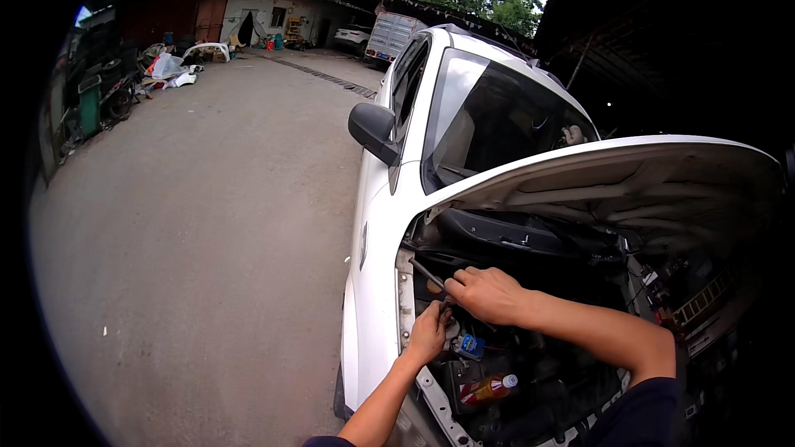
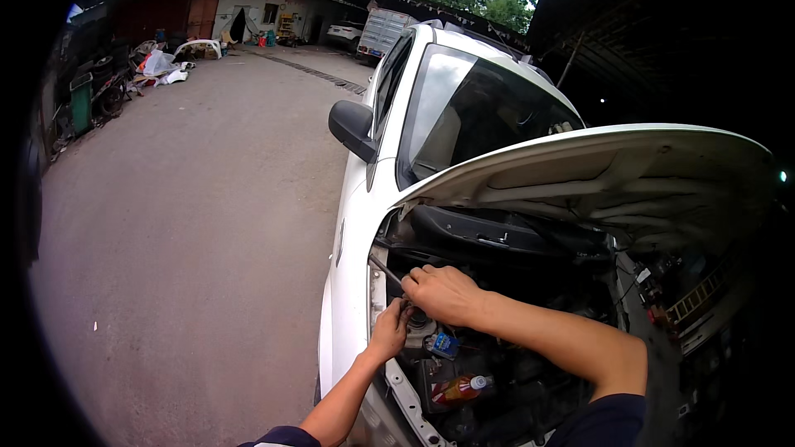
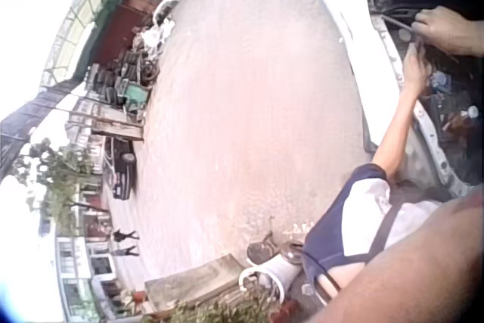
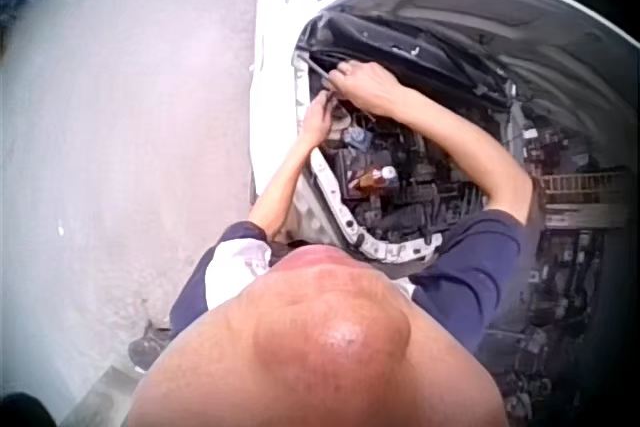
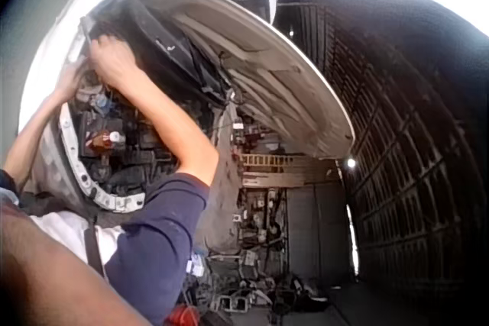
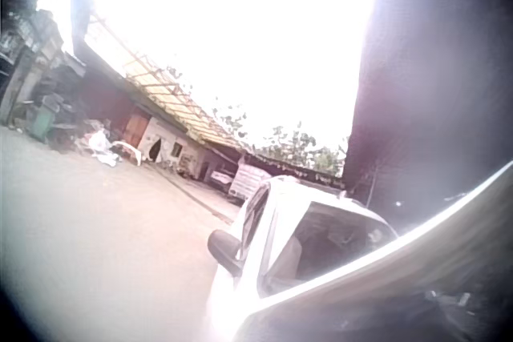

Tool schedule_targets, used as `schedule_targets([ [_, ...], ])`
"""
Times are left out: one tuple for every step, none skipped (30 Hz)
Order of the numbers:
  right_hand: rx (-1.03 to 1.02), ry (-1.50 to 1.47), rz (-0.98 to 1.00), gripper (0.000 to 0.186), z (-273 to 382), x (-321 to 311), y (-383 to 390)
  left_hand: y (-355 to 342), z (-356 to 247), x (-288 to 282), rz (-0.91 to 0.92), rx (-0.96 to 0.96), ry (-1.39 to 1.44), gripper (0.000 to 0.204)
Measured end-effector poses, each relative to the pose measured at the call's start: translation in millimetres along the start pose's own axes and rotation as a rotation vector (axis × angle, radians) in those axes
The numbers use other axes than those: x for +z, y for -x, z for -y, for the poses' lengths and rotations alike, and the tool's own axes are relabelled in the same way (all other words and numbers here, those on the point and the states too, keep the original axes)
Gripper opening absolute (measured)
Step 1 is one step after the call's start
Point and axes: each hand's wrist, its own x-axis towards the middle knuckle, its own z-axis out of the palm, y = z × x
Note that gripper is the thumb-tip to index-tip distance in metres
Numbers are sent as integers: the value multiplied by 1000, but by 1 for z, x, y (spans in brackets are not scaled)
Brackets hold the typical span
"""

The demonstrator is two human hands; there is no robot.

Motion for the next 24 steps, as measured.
schedule_targets([
  [-240,143,-42,27,-4,-15,1,2,-8,-2,27,-40,7,20],
  [-484,286,-74,32,-4,-31,3,4,-1,1,56,-22,-25,21],
  [-534,356,-96,33,-6,-30,4,8,3,5,58,-7,-21,21],
  [-589,384,-69,31,-7,-30,4,8,1,5,55,7,-23,21],
  [-619,404,-83,28,-14,-26,4,9,-5,4,68,-21,2,21],
  [-649,425,-96,26,-21,-21,4,9,-9,5,69,-4,1,21],
  [-552,343,0,25,-23,-15,1,11,-11,6,64,10,-2,21],
  [-453,259,96,26,-22,-9,-1,12,-10,7,60,23,-4,20],
  [-350,175,192,28,-20,-5,-1,11,-7,7,98,75,3,17],
  [-99,-57,206,41,-13,0,3,12,-3,11,87,49,16,18],
  [109,-285,195,46,-5,8,-1,13,-4,9,58,32,18,18],
  [319,-515,186,51,1,14,-6,13,-4,7,31,14,22,19],
  [313,-503,204,56,2,11,-9,13,-2,6,33,10,33,21],
  [269,-493,169,52,2,6,-10,13,2,6,36,21,23,21],
  [226,-485,134,48,1,-1,-10,13,7,6,40,32,14,20],
  [173,-494,91,44,1,-6,-13,15,12,0,45,34,-16,20],
  [-35,-193,47,31,-2,-16,-11,15,9,1,59,20,-19,19],
  [-282,162,-2,40,-9,-26,-10,15,4,1,71,6,-23,19],
  [-469,289,-84,40,-13,-30,-11,13,0,1,79,-3,-28,19],
  [-658,416,-169,39,-16,-31,-11,14,3,2,114,-39,-64,18],
  [-710,398,-131,37,-16,-24,-9,15,10,4,147,-77,-102,18],
  [-764,380,-104,35,-16,-16,-10,15,14,0,176,-114,-151,17],
  [-786,452,-83,31,-20,-15,-12,15,-5,-2,65,7,-11,18],
  [-766,351,-208,22,-26,-10,-10,17,7,6,37,57,-5,18],
])
